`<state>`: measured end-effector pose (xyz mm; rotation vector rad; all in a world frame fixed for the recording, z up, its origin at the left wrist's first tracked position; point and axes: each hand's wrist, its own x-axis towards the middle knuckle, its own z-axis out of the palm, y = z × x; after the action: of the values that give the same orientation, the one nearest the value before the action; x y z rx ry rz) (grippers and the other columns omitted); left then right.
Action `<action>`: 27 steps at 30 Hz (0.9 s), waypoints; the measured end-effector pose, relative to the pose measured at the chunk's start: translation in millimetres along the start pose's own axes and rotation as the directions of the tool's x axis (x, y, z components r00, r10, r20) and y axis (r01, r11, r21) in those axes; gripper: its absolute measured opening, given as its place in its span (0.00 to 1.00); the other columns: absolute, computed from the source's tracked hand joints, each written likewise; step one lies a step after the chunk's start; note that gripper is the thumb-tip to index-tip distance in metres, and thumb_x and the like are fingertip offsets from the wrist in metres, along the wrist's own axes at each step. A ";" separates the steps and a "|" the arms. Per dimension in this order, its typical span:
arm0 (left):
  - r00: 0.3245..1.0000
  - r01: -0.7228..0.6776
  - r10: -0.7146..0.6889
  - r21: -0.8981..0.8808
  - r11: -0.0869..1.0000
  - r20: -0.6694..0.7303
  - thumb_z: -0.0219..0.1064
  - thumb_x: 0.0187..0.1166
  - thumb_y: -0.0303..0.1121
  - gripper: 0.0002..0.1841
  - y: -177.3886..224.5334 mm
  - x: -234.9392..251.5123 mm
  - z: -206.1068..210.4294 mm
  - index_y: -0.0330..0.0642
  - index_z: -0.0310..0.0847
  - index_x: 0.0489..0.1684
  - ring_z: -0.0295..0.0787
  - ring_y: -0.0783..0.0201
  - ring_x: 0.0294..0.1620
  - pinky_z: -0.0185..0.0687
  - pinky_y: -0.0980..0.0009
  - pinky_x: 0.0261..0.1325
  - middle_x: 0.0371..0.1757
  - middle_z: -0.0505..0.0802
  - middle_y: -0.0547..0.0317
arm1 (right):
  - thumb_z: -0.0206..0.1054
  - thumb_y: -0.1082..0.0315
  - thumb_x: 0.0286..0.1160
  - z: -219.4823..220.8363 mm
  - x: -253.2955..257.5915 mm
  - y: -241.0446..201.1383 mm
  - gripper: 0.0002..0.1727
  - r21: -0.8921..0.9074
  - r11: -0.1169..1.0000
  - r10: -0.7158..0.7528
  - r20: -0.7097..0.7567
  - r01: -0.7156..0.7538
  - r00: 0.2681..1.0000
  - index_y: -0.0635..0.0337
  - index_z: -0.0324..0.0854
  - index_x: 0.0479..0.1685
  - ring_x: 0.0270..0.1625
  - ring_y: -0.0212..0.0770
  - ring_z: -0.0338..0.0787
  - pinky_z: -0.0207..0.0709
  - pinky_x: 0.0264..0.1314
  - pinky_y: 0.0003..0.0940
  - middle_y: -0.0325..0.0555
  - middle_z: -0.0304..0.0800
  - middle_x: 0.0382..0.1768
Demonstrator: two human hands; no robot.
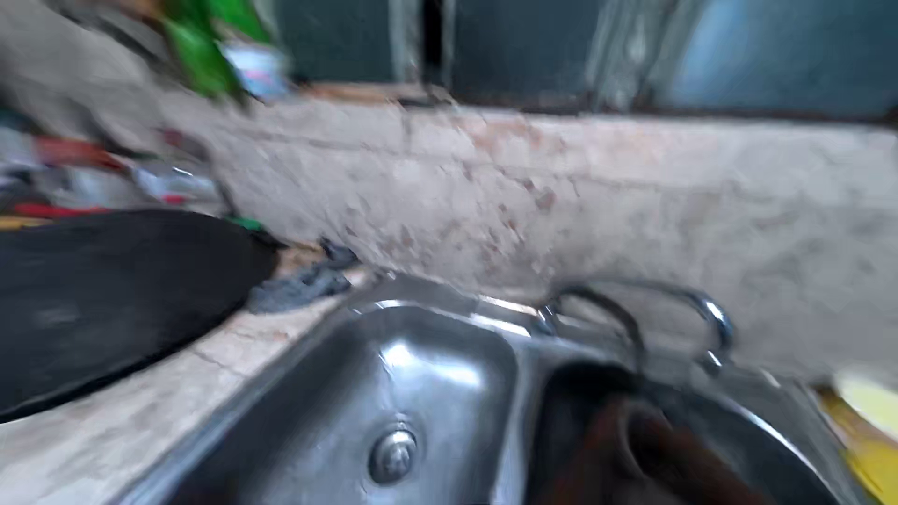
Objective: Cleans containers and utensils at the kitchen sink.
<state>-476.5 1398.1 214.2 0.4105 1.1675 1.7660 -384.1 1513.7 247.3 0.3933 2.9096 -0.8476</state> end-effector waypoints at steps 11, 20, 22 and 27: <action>0.995 0.027 -0.022 -0.056 0.998 0.099 0.43 0.93 0.49 0.21 6.2 4.5 -27.0 0.50 0.81 0.53 0.89 0.72 0.38 0.88 0.73 0.39 0.39 0.91 0.64 | 0.70 0.82 0.68 -21.7 5.5 -26.6 0.09 0.555 0.832 0.060 -0.091 0.001 0.994 0.68 0.88 0.46 0.30 0.30 0.85 0.82 0.35 0.28 0.43 0.90 0.33; 0.981 -0.105 0.052 -0.287 0.952 -0.187 0.42 0.88 0.53 0.23 8.1 28.2 -37.8 0.49 0.79 0.56 0.91 0.56 0.48 0.89 0.51 0.47 0.46 0.92 0.53 | 0.42 0.38 0.84 8.8 8.5 -11.5 0.30 0.951 -0.220 0.196 -0.177 0.219 0.965 0.51 0.79 0.57 0.43 0.53 0.96 0.90 0.30 0.41 0.56 0.92 0.51; 0.989 -0.016 -0.024 -0.269 0.963 -0.145 0.43 0.88 0.56 0.25 0.6 28.1 -41.2 0.49 0.80 0.55 0.91 0.56 0.46 0.89 0.51 0.45 0.44 0.91 0.53 | 0.41 0.41 0.91 6.6 15.9 -21.0 0.27 0.973 -0.132 0.248 -0.153 0.190 0.956 0.51 0.75 0.58 0.36 0.44 0.94 0.85 0.24 0.31 0.53 0.92 0.49; 0.951 0.172 -0.236 -0.292 0.941 -0.201 0.45 0.86 0.62 0.28 -3.8 23.5 -37.0 0.51 0.80 0.57 0.90 0.55 0.46 0.87 0.51 0.45 0.46 0.91 0.53 | 0.52 0.68 0.90 -1.6 33.2 -48.3 0.08 0.996 0.031 0.416 -0.086 0.080 0.905 0.59 0.73 0.56 0.18 0.30 0.79 0.73 0.16 0.21 0.45 0.85 0.31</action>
<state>-511.8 1398.6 188.0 -0.0849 1.0638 1.7895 -429.0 1482.6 268.5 1.0247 1.6722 -2.9453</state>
